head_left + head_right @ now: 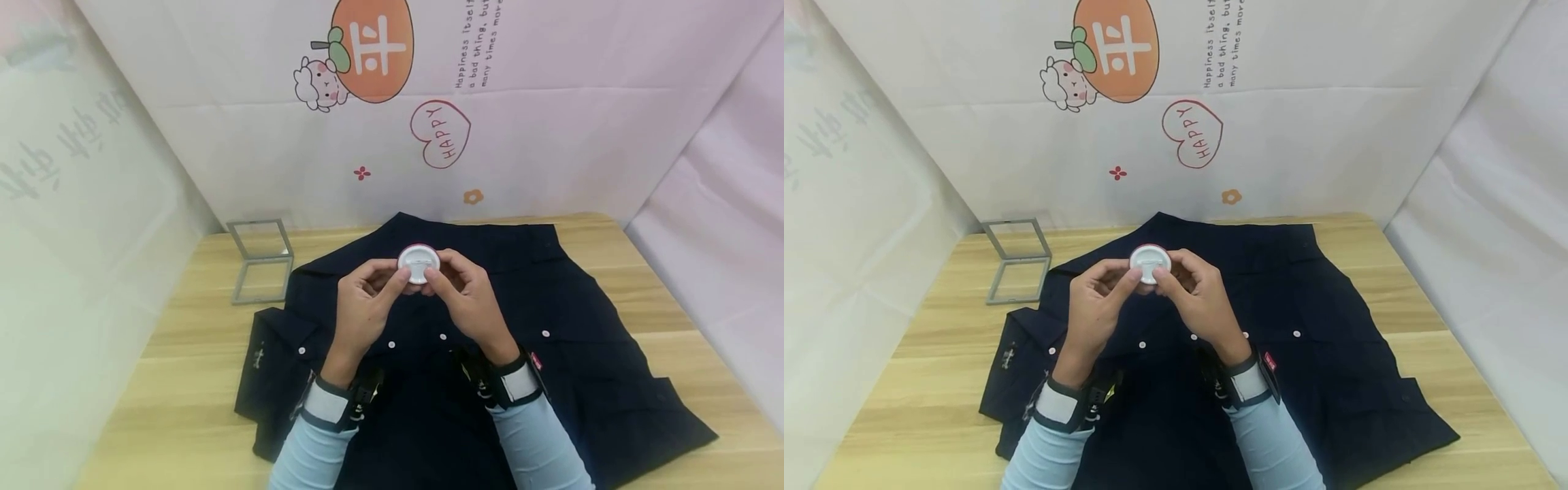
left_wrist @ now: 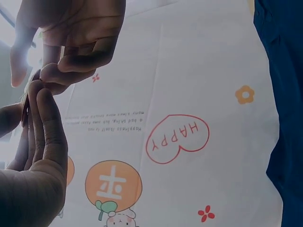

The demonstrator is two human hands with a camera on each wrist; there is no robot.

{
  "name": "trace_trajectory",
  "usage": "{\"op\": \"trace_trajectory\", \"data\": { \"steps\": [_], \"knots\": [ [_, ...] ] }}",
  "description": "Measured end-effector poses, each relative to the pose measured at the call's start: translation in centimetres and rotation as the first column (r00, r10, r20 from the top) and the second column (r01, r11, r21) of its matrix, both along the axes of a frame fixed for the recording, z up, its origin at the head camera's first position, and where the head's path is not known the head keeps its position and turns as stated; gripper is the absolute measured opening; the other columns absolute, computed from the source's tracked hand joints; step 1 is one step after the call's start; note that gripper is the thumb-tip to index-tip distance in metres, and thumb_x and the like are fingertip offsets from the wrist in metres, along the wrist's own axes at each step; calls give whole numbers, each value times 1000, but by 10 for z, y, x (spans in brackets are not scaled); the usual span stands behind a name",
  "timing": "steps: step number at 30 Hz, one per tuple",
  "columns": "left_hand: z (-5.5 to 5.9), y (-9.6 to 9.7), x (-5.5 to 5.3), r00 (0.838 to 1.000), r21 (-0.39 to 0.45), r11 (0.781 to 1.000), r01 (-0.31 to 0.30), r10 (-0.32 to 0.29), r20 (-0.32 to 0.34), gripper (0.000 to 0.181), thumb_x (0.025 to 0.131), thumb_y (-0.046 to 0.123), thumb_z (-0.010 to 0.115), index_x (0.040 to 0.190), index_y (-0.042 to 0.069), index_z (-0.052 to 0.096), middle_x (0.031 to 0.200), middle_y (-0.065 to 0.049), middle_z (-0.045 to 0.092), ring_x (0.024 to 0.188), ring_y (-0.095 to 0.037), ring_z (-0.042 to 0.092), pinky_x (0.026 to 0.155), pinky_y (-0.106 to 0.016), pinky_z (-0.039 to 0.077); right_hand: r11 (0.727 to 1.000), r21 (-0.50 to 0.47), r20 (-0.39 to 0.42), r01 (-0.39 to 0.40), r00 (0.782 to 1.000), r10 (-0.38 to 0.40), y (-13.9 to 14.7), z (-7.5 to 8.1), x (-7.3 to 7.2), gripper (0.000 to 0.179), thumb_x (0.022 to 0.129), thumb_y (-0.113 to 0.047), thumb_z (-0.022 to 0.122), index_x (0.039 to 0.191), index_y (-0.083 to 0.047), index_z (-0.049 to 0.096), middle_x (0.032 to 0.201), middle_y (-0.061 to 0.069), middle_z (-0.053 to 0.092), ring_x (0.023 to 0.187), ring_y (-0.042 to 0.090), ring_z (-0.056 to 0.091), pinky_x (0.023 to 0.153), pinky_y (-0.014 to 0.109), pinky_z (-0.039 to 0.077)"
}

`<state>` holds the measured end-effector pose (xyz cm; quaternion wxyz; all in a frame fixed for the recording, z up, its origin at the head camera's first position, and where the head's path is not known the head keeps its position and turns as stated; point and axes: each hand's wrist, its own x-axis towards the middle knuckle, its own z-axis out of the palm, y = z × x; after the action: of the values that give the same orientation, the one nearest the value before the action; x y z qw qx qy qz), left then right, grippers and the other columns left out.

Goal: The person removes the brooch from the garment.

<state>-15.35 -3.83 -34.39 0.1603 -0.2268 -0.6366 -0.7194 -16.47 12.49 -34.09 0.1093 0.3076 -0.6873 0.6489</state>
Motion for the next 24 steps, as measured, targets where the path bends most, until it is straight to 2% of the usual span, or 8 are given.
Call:
{"op": "trace_trajectory", "data": {
  "steps": [5,11,24],
  "knots": [
    [1,3,-1,1000,-2,1000,8,-8,-14,20,86,11,61,95,-8,60,81,-23,63,69,-17,66,64,-36,55,999,-30,-41,29,999,-30,-2,0,0,23,92,-13,51,98,8,56,86,4,55,70,13,56,63,22,50],
    [1,5,0,1000,-13,1000,5,-5,-7,17,86,10,61,91,-6,61,82,-21,63,68,-17,65,62,-35,55,998,-28,-54,55,997,-56,-3,0,-1,14,89,-7,55,91,6,58,82,4,54,66,12,53,60,20,49],
    [-1,5,2,999,-17,999,27,-27,-20,19,87,10,59,93,-8,62,80,-22,64,66,-17,65,60,-37,55,999,-26,-9,41,999,-41,-1,0,0,17,90,-9,55,91,8,58,82,7,55,66,13,56,59,22,51]
  ]
}}
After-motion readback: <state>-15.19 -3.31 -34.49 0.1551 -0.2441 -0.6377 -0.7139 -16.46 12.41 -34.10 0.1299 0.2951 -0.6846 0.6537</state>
